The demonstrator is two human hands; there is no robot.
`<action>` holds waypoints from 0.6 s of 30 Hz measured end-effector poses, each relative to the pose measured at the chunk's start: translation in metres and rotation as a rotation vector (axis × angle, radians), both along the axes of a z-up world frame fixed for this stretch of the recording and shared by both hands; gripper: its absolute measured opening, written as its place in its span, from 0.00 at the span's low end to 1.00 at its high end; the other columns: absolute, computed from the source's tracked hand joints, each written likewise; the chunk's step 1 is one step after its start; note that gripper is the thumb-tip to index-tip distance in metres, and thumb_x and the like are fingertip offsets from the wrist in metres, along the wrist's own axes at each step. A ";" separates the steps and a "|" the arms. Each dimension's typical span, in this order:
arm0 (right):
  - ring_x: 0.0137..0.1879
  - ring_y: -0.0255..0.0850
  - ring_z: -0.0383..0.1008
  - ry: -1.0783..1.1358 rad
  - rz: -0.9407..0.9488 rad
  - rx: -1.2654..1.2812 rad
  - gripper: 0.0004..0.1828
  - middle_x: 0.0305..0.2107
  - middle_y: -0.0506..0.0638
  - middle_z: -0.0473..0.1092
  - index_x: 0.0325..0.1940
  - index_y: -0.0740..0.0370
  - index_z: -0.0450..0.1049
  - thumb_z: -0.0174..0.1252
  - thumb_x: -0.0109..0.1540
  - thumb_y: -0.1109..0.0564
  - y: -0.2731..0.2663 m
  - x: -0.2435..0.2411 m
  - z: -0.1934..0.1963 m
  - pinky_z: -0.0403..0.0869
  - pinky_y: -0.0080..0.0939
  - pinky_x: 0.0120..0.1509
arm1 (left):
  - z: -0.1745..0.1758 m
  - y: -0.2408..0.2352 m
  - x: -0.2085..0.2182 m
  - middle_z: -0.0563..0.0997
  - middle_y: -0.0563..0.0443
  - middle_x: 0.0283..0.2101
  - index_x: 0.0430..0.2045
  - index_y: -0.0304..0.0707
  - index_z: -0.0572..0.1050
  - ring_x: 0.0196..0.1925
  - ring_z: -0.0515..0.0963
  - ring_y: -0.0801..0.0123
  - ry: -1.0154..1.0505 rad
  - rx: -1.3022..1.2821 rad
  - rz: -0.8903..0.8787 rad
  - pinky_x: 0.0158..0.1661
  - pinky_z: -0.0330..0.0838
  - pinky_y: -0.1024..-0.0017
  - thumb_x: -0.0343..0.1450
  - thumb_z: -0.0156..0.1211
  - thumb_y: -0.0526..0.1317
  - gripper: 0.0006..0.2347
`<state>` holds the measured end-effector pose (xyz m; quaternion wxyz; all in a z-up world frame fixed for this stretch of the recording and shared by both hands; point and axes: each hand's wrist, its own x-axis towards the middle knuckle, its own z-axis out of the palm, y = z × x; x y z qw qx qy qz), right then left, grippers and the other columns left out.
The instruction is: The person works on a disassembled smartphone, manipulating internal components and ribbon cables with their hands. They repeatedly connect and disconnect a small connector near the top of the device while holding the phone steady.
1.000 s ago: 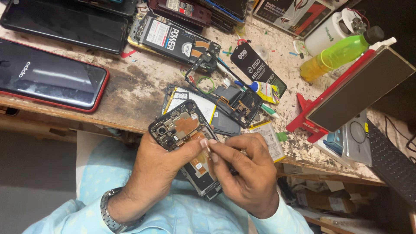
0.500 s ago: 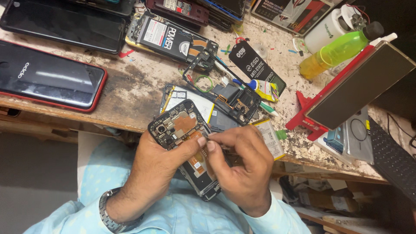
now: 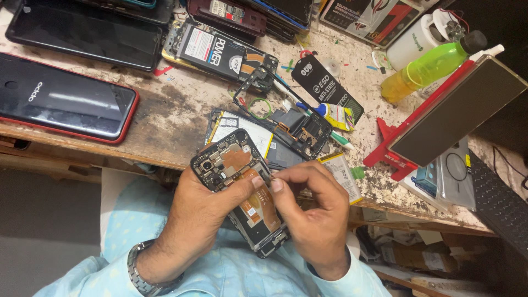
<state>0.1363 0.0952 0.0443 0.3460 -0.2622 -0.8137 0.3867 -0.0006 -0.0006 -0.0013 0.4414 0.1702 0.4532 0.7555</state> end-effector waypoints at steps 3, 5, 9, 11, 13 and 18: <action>0.40 0.30 0.73 0.031 0.004 -0.084 0.02 0.36 0.49 0.74 0.39 0.68 0.78 0.63 0.62 0.66 0.001 0.001 -0.004 0.72 0.29 0.44 | 0.000 -0.001 -0.001 0.86 0.49 0.38 0.40 0.29 0.79 0.40 0.84 0.74 0.036 -0.002 -0.002 0.42 0.79 0.73 0.65 0.67 0.29 0.11; 0.40 0.30 0.72 0.062 0.003 -0.141 0.03 0.38 0.49 0.73 0.40 0.69 0.77 0.62 0.63 0.66 0.001 0.002 -0.006 0.72 0.28 0.44 | -0.002 -0.001 -0.001 0.85 0.49 0.38 0.41 0.30 0.78 0.40 0.84 0.74 0.019 0.005 0.016 0.42 0.79 0.73 0.65 0.67 0.29 0.11; 0.40 0.29 0.72 0.114 -0.001 -0.222 0.03 0.39 0.48 0.72 0.42 0.69 0.77 0.61 0.64 0.66 0.003 0.002 -0.009 0.72 0.28 0.45 | -0.004 0.000 0.000 0.84 0.49 0.40 0.44 0.26 0.75 0.43 0.83 0.73 -0.011 0.061 0.041 0.45 0.79 0.72 0.66 0.67 0.28 0.14; 0.40 0.29 0.72 0.117 -0.011 -0.232 0.03 0.39 0.48 0.71 0.42 0.69 0.77 0.62 0.64 0.66 0.004 0.002 -0.009 0.72 0.28 0.45 | -0.003 0.000 0.001 0.82 0.48 0.43 0.52 0.28 0.69 0.45 0.81 0.72 0.038 0.082 0.081 0.47 0.78 0.72 0.67 0.66 0.27 0.19; 0.40 0.29 0.72 0.107 -0.032 -0.220 0.04 0.38 0.48 0.72 0.42 0.69 0.77 0.62 0.64 0.66 0.003 0.002 -0.008 0.72 0.28 0.45 | 0.000 -0.001 0.001 0.79 0.47 0.47 0.59 0.31 0.62 0.48 0.80 0.72 0.048 0.112 0.109 0.48 0.78 0.71 0.67 0.64 0.26 0.25; 0.42 0.30 0.73 0.074 -0.037 -0.147 0.03 0.39 0.49 0.73 0.41 0.68 0.77 0.62 0.64 0.66 0.002 0.003 -0.002 0.73 0.29 0.48 | 0.011 -0.002 -0.004 0.73 0.45 0.55 0.69 0.46 0.47 0.54 0.78 0.71 0.047 0.156 0.160 0.53 0.78 0.70 0.66 0.60 0.24 0.38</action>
